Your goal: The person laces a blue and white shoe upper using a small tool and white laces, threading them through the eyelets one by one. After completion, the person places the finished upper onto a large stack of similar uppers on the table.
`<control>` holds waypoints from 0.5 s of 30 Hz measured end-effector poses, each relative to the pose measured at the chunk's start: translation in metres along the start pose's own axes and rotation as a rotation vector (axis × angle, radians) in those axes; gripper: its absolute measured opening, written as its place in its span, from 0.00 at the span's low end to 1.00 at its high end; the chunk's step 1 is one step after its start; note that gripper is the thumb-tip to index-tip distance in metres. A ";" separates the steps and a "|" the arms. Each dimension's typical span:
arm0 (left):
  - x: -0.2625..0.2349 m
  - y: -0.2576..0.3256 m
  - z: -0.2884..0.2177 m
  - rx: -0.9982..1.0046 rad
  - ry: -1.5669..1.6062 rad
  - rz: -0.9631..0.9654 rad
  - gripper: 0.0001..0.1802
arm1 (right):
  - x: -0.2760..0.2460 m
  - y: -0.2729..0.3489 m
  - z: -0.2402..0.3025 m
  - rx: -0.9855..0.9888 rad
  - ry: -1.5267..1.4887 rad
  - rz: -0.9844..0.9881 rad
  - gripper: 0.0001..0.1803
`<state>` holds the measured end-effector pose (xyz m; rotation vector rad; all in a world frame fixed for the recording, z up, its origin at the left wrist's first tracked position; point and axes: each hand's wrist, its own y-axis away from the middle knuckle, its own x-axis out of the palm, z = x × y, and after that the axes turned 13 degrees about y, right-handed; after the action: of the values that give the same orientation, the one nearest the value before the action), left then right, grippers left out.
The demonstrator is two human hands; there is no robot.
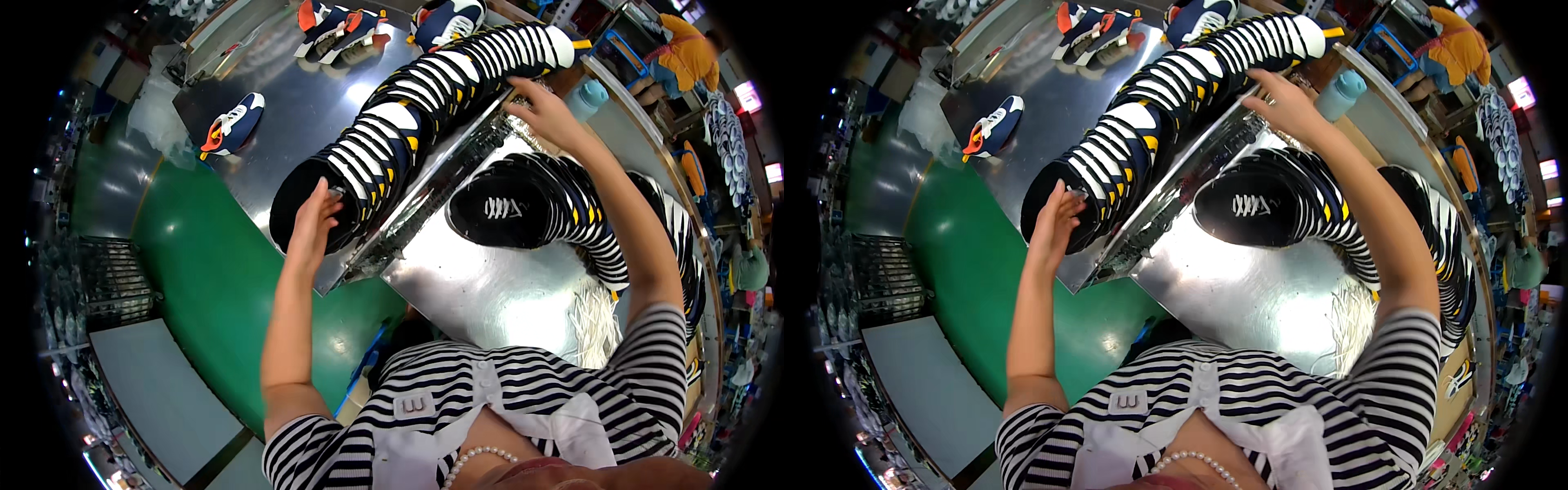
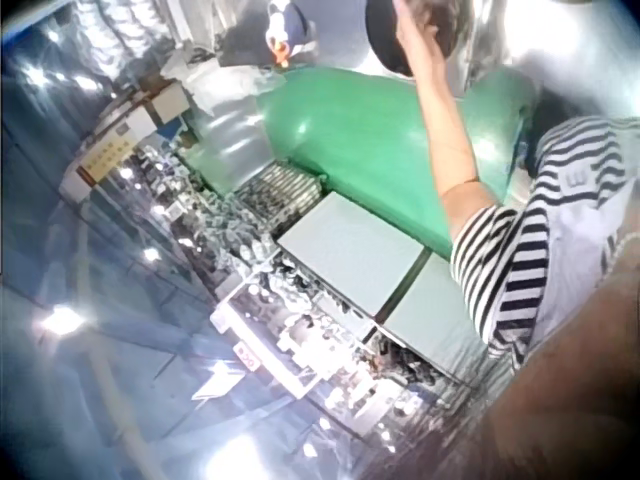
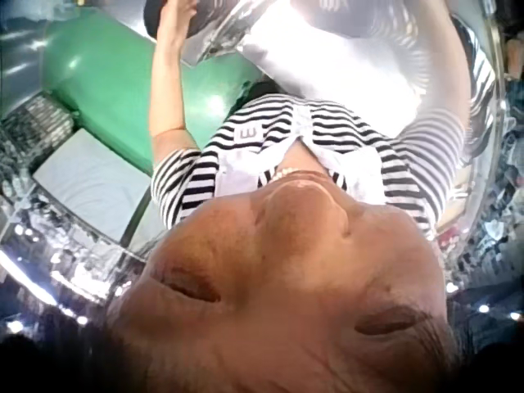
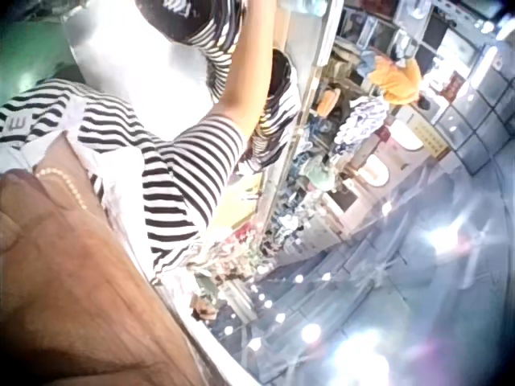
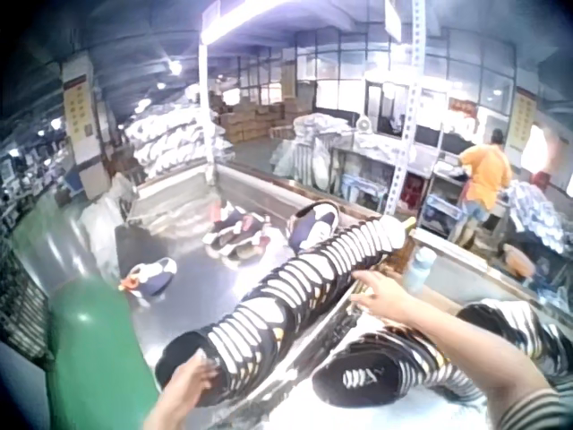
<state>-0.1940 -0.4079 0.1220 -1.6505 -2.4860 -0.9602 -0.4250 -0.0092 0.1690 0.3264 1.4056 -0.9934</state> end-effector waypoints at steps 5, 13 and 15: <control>0.057 -0.061 -0.022 -0.177 0.475 0.263 0.30 | 0.041 -0.155 0.048 0.376 0.046 0.558 0.45; 0.144 -0.148 0.026 0.289 0.204 -0.222 0.27 | 0.072 -0.168 0.027 0.281 0.196 0.652 0.37; 0.158 -0.125 0.037 0.467 0.090 -0.200 0.34 | 0.066 -0.129 0.018 0.202 0.125 0.426 0.29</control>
<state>-0.3577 -0.2906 0.0835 -1.2090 -2.5849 -0.3974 -0.5169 -0.1220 0.1583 0.8142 1.2763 -0.7700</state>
